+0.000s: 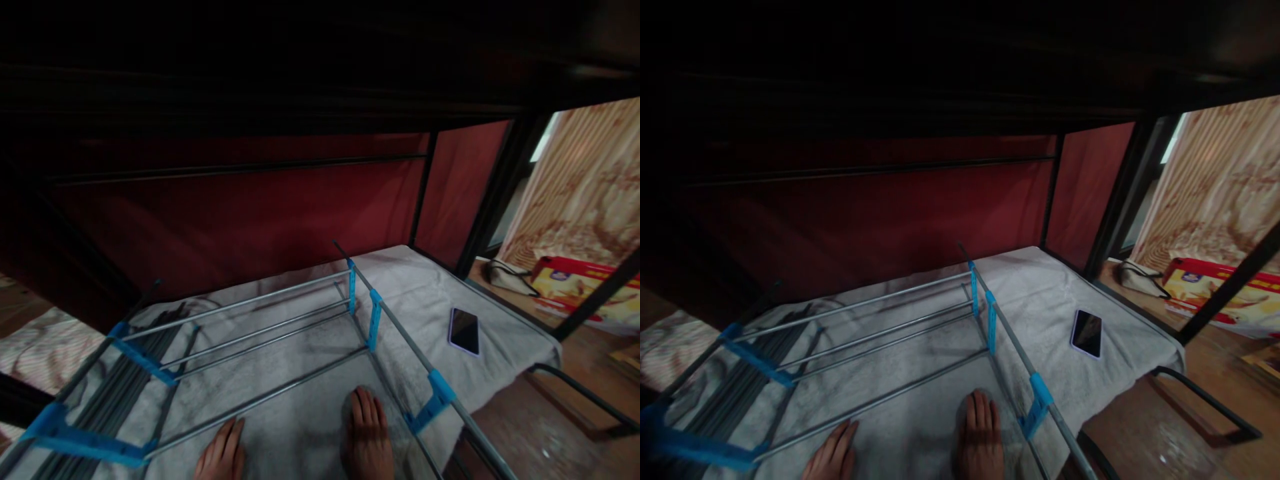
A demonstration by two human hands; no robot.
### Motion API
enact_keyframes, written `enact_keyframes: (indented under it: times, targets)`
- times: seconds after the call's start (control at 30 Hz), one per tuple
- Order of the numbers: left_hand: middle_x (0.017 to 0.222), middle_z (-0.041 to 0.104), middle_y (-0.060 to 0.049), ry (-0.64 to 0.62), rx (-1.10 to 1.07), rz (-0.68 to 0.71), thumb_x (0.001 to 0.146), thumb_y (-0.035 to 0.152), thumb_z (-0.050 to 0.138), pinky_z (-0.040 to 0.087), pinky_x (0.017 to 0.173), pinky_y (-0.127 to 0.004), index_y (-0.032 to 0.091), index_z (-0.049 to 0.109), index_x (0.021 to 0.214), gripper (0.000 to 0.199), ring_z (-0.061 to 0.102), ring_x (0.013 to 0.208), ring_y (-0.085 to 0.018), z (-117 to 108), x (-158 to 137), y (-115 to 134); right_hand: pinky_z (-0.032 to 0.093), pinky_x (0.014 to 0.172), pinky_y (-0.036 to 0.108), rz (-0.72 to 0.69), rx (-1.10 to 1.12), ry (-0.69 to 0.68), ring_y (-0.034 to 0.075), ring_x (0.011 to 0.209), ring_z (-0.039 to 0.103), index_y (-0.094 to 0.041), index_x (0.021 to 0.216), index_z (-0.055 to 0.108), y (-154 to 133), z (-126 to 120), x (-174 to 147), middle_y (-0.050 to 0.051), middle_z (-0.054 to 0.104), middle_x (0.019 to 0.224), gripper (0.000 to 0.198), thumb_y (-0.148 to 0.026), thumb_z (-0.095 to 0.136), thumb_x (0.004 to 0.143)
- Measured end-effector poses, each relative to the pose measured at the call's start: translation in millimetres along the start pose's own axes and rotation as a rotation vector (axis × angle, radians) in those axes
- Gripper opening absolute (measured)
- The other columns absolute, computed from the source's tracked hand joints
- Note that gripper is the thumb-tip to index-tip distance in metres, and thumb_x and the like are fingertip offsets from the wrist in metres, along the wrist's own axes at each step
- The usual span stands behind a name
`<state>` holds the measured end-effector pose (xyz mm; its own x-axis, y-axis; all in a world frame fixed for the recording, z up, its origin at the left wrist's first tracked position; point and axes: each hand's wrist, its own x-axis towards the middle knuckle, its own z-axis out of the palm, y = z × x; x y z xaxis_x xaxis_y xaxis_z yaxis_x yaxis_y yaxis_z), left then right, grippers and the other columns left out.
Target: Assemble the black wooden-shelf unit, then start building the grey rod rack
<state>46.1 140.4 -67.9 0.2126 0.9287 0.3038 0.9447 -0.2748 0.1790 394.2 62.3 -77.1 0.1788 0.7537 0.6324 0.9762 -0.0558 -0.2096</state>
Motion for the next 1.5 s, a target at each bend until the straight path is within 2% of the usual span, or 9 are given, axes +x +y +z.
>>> enact_keyframes:
  times: [0.1, 0.27, 0.53, 0.7, 0.97, 1.27, 1.33, 1.4, 1.5]
  targets:
    - [0.133, 0.065, -0.012, 0.012, 0.026, -0.031, 0.090, 0.032, 0.033, 0.051, 0.100, -0.046, 0.018, 0.067, 0.126, 0.051, 0.063, 0.117, -0.027, -2.4, 1.3, 3.4, 0.033, 0.114, 0.050, 0.003, 0.014, 0.009, 0.030, 0.135, 0.049, -0.015, 0.140, 0.052, -5.2, -5.4, -0.6, 0.015, 0.058, 0.142, 0.049, -0.018, 0.048, 0.091]
    - [0.134, 0.065, -0.010, 0.002, 0.037, 0.058, 0.092, 0.036, 0.034, 0.050, 0.103, -0.043, 0.019, 0.064, 0.130, 0.051, 0.060, 0.124, -0.026, -14.0, 2.1, 6.0, 0.032, 0.115, 0.051, 0.039, 0.018, -0.018, 0.031, 0.134, 0.050, -0.015, 0.142, 0.051, -10.4, -12.3, 5.5, 0.015, 0.059, 0.141, 0.051, -0.024, 0.047, 0.093]
    - [0.138, 0.062, -0.010, 0.002, 0.036, 0.042, 0.094, 0.031, 0.033, 0.048, 0.107, -0.042, 0.017, 0.060, 0.136, 0.051, 0.057, 0.128, -0.024, -28.2, -2.1, 22.9, 0.033, 0.114, 0.051, 0.054, 0.040, -0.135, 0.030, 0.131, 0.053, -0.013, 0.132, 0.060, -8.4, -20.3, 11.3, 0.016, 0.061, 0.138, 0.043, -0.021, 0.046, 0.092]
    - [0.139, 0.060, -0.011, 0.036, 0.057, 0.038, 0.095, 0.029, 0.034, 0.047, 0.106, -0.042, 0.016, 0.060, 0.136, 0.051, 0.056, 0.128, -0.025, -24.3, -5.1, 26.2, 0.025, 0.118, 0.054, 0.050, 0.018, -0.186, 0.029, 0.132, 0.051, -0.014, 0.131, 0.062, -8.5, -24.8, 10.1, 0.015, 0.061, 0.138, 0.042, -0.020, 0.044, 0.093]
    - [0.138, 0.061, -0.011, 0.091, 0.063, 0.039, 0.095, 0.027, 0.034, 0.045, 0.106, -0.043, 0.017, 0.060, 0.135, 0.049, 0.056, 0.127, -0.025, -11.9, -7.5, 26.3, 0.029, 0.115, 0.056, -0.047, -0.031, -0.245, 0.029, 0.132, 0.052, -0.015, 0.134, 0.059, 5.0, -17.4, 6.7, 0.016, 0.061, 0.138, 0.044, -0.018, 0.039, 0.095]
    - [0.136, 0.060, -0.013, 0.084, 0.122, 0.064, 0.096, 0.018, 0.033, 0.045, 0.101, -0.041, 0.014, 0.059, 0.134, 0.046, 0.056, 0.122, -0.025, -20.2, -7.4, 34.0, 0.029, 0.117, 0.053, -0.013, 0.018, -0.262, 0.030, 0.131, 0.054, -0.017, 0.137, 0.057, 6.3, -19.9, 9.5, 0.015, 0.059, 0.141, 0.045, -0.026, 0.041, 0.096]
    - [0.136, 0.059, -0.014, 0.075, 0.137, 0.073, 0.096, 0.016, 0.033, 0.045, 0.101, -0.041, 0.012, 0.060, 0.133, 0.046, 0.056, 0.121, -0.025, -21.0, -6.8, 34.2, 0.034, 0.115, 0.051, 0.019, 0.071, -0.236, 0.029, 0.131, 0.053, -0.018, 0.137, 0.057, 9.1, -21.1, 8.9, 0.014, 0.059, 0.141, 0.045, -0.029, 0.040, 0.097]
    - [0.137, 0.058, -0.014, 0.070, 0.153, 0.086, 0.095, 0.015, 0.034, 0.045, 0.101, -0.041, 0.012, 0.060, 0.133, 0.046, 0.056, 0.122, -0.025, -20.9, -6.6, 33.5, 0.044, 0.107, 0.051, 0.087, 0.145, -0.149, 0.030, 0.126, 0.057, -0.019, 0.132, 0.060, 14.6, -25.1, 1.5, 0.014, 0.062, 0.135, 0.043, -0.032, 0.039, 0.096]
    - [0.138, 0.058, -0.014, 0.076, 0.178, 0.116, 0.094, 0.013, 0.035, 0.044, 0.101, -0.041, 0.012, 0.060, 0.132, 0.046, 0.054, 0.123, -0.025, -20.1, -7.0, 31.9, 0.056, 0.086, 0.053, 0.231, 0.224, 0.027, 0.033, 0.103, 0.068, -0.024, 0.106, 0.070, 19.7, -43.3, -26.2, 0.013, 0.072, 0.109, 0.035, -0.040, 0.041, 0.095]
